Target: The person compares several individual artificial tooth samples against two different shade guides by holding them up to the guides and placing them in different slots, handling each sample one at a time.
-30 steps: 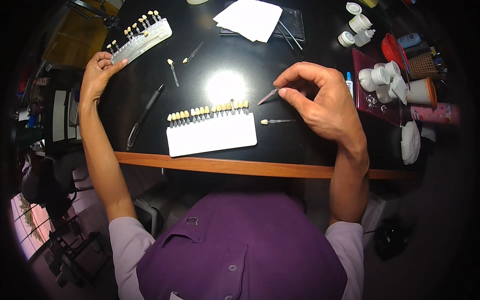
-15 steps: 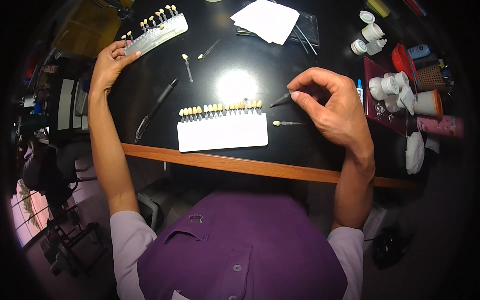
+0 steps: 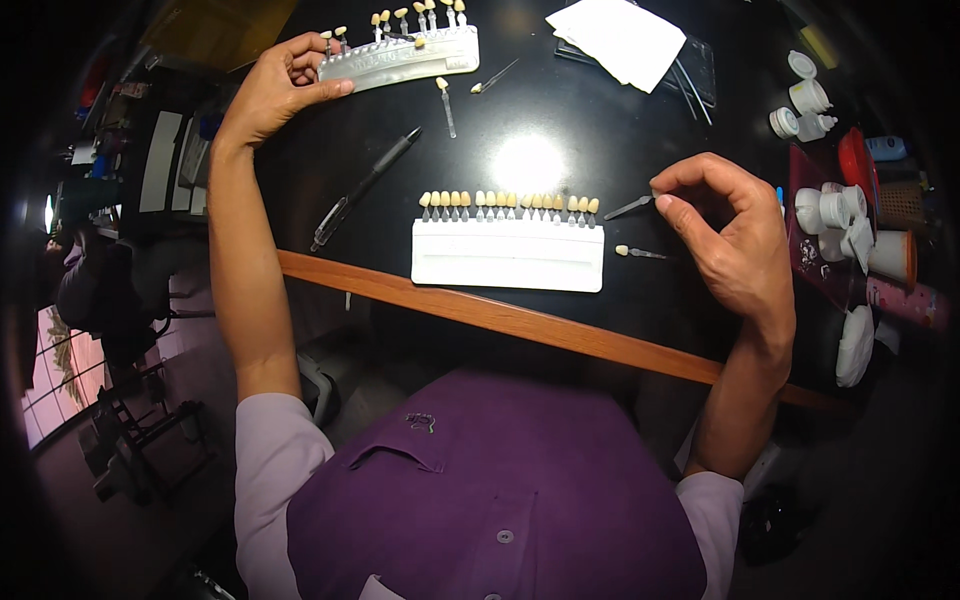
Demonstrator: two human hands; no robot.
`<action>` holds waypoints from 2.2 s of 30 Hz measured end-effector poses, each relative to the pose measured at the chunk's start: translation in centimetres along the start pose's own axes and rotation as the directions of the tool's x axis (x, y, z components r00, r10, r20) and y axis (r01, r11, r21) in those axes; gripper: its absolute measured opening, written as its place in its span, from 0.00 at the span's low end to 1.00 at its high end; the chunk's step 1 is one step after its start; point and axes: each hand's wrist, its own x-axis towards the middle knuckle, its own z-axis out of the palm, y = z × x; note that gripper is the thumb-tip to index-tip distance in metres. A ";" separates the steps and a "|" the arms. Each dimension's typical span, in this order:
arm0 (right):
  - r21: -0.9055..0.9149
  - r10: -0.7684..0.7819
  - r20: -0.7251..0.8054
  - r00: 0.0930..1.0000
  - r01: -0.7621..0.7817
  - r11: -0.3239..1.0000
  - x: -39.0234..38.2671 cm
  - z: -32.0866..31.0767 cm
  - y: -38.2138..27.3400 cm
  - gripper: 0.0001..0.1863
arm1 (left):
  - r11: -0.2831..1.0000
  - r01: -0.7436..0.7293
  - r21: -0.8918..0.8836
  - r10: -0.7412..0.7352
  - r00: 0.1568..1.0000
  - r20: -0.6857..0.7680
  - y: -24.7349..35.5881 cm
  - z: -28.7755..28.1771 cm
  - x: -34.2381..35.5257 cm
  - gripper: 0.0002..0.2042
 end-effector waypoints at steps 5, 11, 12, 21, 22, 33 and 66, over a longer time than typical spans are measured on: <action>-0.022 0.007 0.006 1.000 -0.007 1.000 0.2 0.1 0.5 0.04 | 0.999 -0.042 0.034 0.041 0.999 0.033 0.8 0.6 -0.2 0.22; -0.009 0.039 -0.002 0.999 -0.039 0.999 0.3 0.4 0.7 0.04 | 0.996 -0.044 0.075 0.037 0.995 0.094 0.5 0.6 -0.2 0.20; -0.005 0.026 0.000 1.000 -0.026 1.000 0.3 0.5 0.7 0.04 | 0.996 -0.040 0.078 0.033 0.996 0.087 0.7 0.4 -0.4 0.19; -0.003 -0.001 0.000 1.000 0.001 1.000 0.1 0.2 0.7 0.04 | 0.996 -0.079 0.042 0.076 0.995 0.070 0.1 0.8 0.0 0.22; -0.011 -0.007 0.000 1.000 0.007 1.000 0.1 0.2 0.7 0.04 | 0.995 -0.087 0.047 0.084 0.995 0.056 0.0 0.7 0.0 0.23; -0.014 -0.022 -0.011 1.000 0.022 1.000 0.1 0.0 0.4 0.04 | 0.947 -0.001 -0.320 0.025 0.997 0.072 -0.8 0.8 0.7 0.23; -0.139 -0.013 -0.136 0.991 -0.006 0.990 1.0 0.9 0.8 0.09 | 0.762 0.032 -0.646 0.096 0.982 0.161 5.4 2.8 -0.2 0.17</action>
